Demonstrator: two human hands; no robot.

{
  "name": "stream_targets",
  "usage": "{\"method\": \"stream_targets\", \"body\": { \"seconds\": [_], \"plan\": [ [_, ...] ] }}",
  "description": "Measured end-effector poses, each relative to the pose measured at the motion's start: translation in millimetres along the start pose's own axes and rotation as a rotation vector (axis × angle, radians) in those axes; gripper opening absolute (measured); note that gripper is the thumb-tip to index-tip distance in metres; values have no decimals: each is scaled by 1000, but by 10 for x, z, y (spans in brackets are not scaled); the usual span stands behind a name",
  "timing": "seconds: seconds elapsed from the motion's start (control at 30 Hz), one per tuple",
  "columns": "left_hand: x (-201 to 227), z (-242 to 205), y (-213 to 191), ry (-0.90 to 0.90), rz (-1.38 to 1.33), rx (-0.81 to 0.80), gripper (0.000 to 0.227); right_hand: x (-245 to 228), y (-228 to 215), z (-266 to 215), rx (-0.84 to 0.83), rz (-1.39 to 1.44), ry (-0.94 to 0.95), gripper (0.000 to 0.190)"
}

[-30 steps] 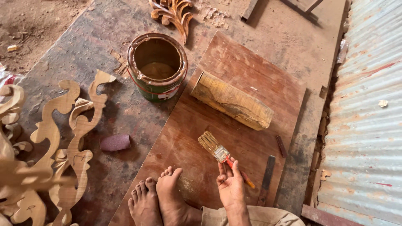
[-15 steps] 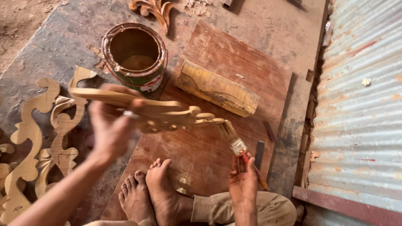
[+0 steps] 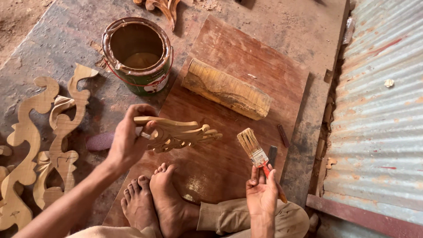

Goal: The person sits on the floor and applies a brown finish to ornate wooden carvings using a paintbrush. They repeatedly dip the brush into a paint can and carefully coat the intricate details of the wood pieces.

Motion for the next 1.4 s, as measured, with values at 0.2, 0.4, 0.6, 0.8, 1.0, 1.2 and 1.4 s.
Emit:
{"method": "stream_targets", "body": {
  "seconds": [0.2, 0.4, 0.6, 0.8, 1.0, 1.2, 1.4],
  "plan": [
    [-290, -123, -165, -170, -301, -59, 34, -134, 479, -342, -206, -3, -105, 28],
    [-310, -149, -178, -188, -359, -54, 25, -201, 1153, -726, -450, -122, -431, 20],
    [-88, -120, -229, -66, -185, -14, 35, -85, 1741, -1112, -772, -251, -653, 20],
    [40, -125, -233, -30, -218, -104, 35, -82, 2033, -1251, -1130, -656, -852, 12],
    [28, -100, -263, -41, -108, -58, 29, -449, 2137, -1105, -1016, -648, -821, 9],
    [122, -87, -179, -2, -157, -96, 27, -394, 2271, -1248, -1147, -702, -817, 10],
    [180, -104, -215, 57, -61, -86, 27, -633, 2520, -1328, -1187, -739, -922, 9]
  ]
}}
Point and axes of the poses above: each hand's wrist, its own z-axis towards the middle knuckle, its own y-axis out of the palm, x = y × z, the point moved 4 cm from there along z, towards the middle knuckle, and after that the axes turned 14 degrees about -y, right-handed, at the moved point
